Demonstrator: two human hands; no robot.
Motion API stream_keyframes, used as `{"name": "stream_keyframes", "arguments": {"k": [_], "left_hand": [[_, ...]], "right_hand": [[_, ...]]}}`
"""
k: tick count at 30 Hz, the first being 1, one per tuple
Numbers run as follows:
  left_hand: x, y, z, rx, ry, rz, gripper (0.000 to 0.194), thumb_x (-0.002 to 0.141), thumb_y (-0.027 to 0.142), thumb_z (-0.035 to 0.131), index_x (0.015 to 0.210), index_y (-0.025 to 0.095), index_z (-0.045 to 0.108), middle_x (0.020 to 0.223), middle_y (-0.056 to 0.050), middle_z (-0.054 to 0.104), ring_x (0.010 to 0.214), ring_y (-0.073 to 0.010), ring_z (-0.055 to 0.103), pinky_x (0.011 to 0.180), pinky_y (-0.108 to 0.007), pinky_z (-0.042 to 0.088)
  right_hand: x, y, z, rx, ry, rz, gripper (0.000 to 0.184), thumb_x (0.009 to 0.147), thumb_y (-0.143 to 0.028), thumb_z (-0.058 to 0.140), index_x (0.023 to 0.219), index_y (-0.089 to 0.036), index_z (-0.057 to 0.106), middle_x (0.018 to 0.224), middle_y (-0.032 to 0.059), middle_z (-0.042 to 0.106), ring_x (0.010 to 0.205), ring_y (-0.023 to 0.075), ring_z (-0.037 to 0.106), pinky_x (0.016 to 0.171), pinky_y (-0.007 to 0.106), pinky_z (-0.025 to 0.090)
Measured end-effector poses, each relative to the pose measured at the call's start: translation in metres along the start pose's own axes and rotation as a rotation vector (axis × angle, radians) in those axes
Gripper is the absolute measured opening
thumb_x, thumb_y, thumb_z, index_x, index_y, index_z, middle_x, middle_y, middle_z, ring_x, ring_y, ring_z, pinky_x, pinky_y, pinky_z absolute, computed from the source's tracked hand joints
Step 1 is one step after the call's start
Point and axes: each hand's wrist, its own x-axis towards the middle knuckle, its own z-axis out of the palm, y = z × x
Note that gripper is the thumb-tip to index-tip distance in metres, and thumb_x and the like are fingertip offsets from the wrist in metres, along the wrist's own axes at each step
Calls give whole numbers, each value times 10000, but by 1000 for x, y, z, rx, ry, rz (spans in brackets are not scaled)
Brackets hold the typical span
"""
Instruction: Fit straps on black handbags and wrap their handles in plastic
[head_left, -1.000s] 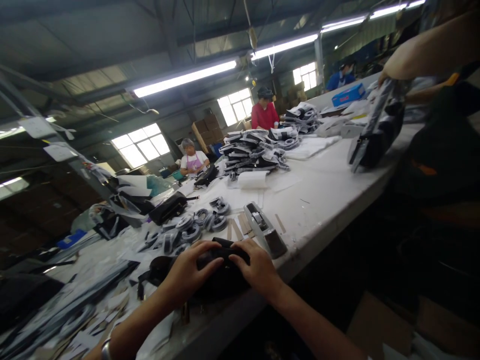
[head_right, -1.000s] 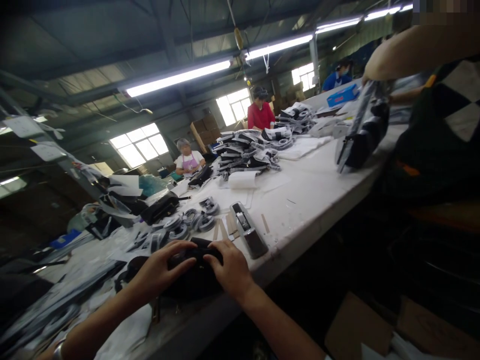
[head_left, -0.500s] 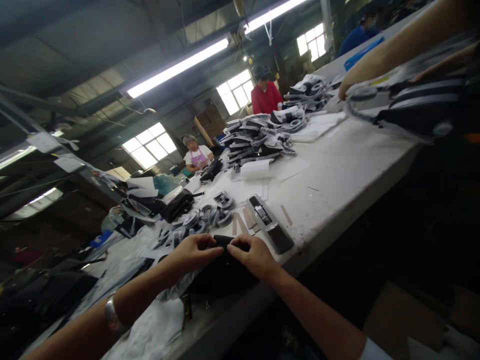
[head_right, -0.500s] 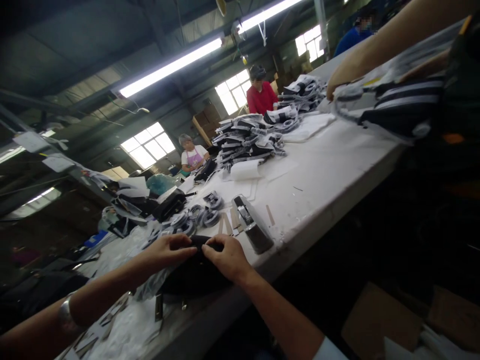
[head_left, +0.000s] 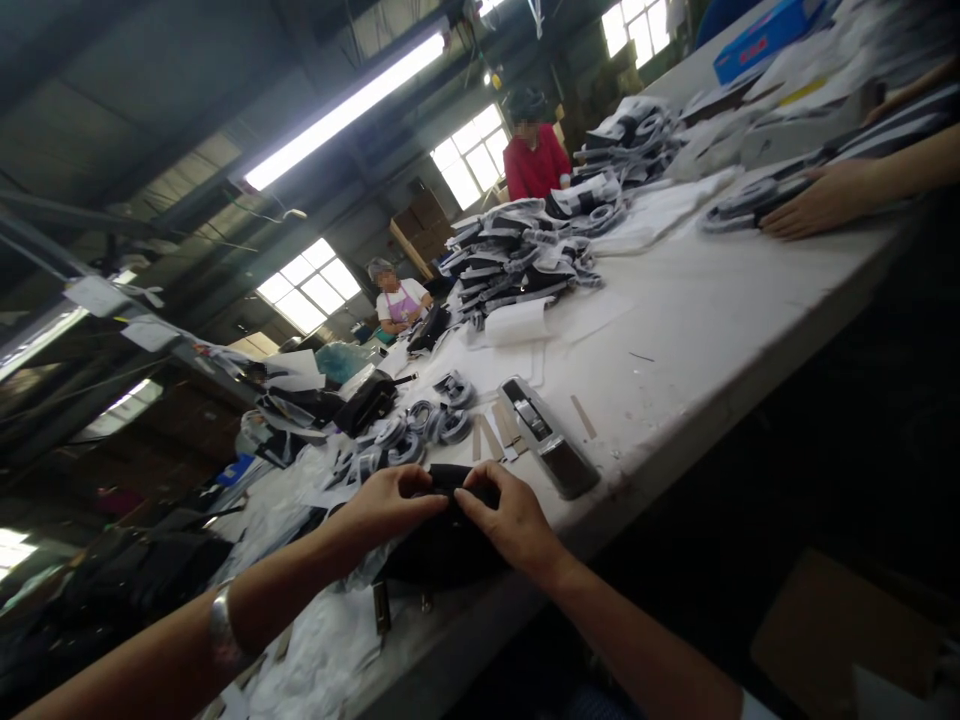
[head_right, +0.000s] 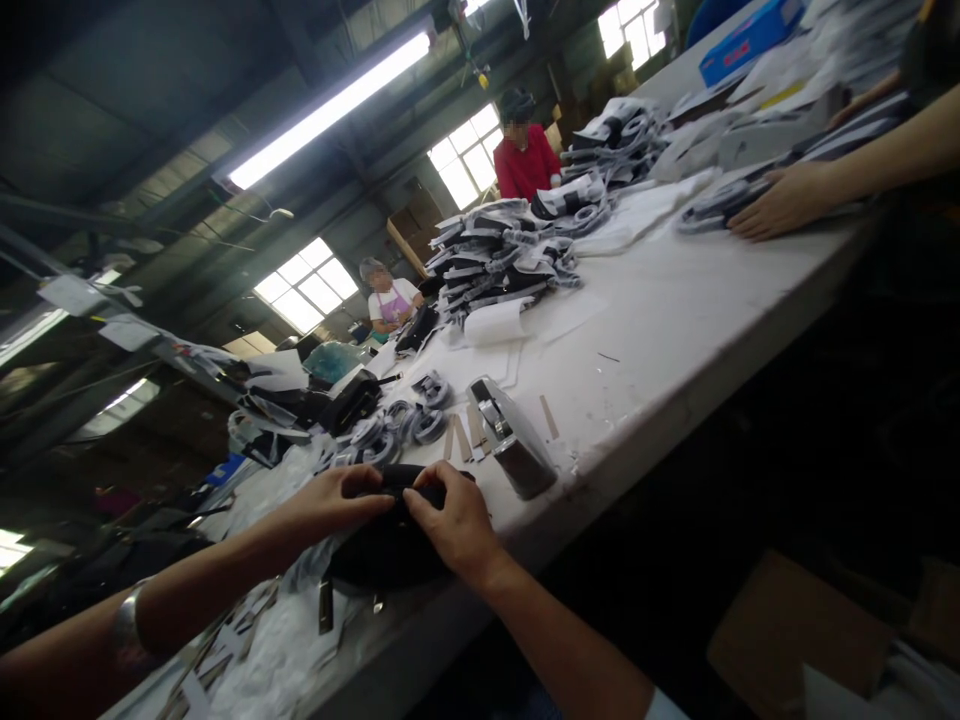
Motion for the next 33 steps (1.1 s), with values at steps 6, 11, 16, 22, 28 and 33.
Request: {"name": "stream_keyframes", "arguments": {"k": [6, 11, 16, 22, 28, 33], "left_hand": [[-4, 7, 0, -8, 9, -6, 309, 701, 439, 712, 792, 171, 590, 692, 54, 537, 657, -144, 494, 579, -247, 328], [-6, 13, 2, 54, 15, -25, 275, 685, 410, 691, 722, 182, 541, 645, 62, 501, 616, -137, 467, 551, -247, 306], [-10, 10, 2, 117, 24, 6, 238, 677, 391, 668, 697, 179, 560, 619, 58, 515, 596, -146, 496, 540, -249, 325], [-14, 6, 9, 47, 87, 23, 196, 638, 277, 657, 791, 156, 650, 680, 19, 636, 648, -184, 595, 566, -258, 410], [-22, 4, 20, -129, 63, 40, 282, 653, 172, 619, 931, 152, 663, 845, -13, 713, 806, -214, 648, 684, -270, 482], [-27, -4, 17, -166, 12, 71, 219, 709, 218, 636, 917, 152, 640, 864, -26, 700, 848, -226, 642, 713, -277, 480]], "right_hand": [[-1, 3, 1, 11, 18, 49, 113, 823, -292, 681, 838, -196, 623, 812, -1, 671, 809, 188, 637, 745, 280, 450], [-6, -3, 1, 29, 22, 63, 119, 822, -298, 691, 849, -199, 631, 833, -2, 677, 828, 188, 642, 761, 281, 451], [-7, -6, -1, 43, -22, 82, 127, 801, -294, 719, 838, -203, 640, 828, -6, 684, 831, 188, 647, 754, 278, 453], [-10, -7, 0, 33, -34, 56, 115, 803, -283, 706, 854, -211, 633, 830, -12, 675, 818, 186, 642, 743, 278, 451], [-22, -13, 5, 8, -15, 35, 101, 820, -273, 690, 857, -221, 612, 833, -22, 660, 809, 180, 626, 733, 271, 437], [-28, -12, 5, 15, -4, 25, 93, 842, -276, 681, 875, -214, 619, 852, -19, 659, 836, 176, 626, 759, 273, 435]]}}
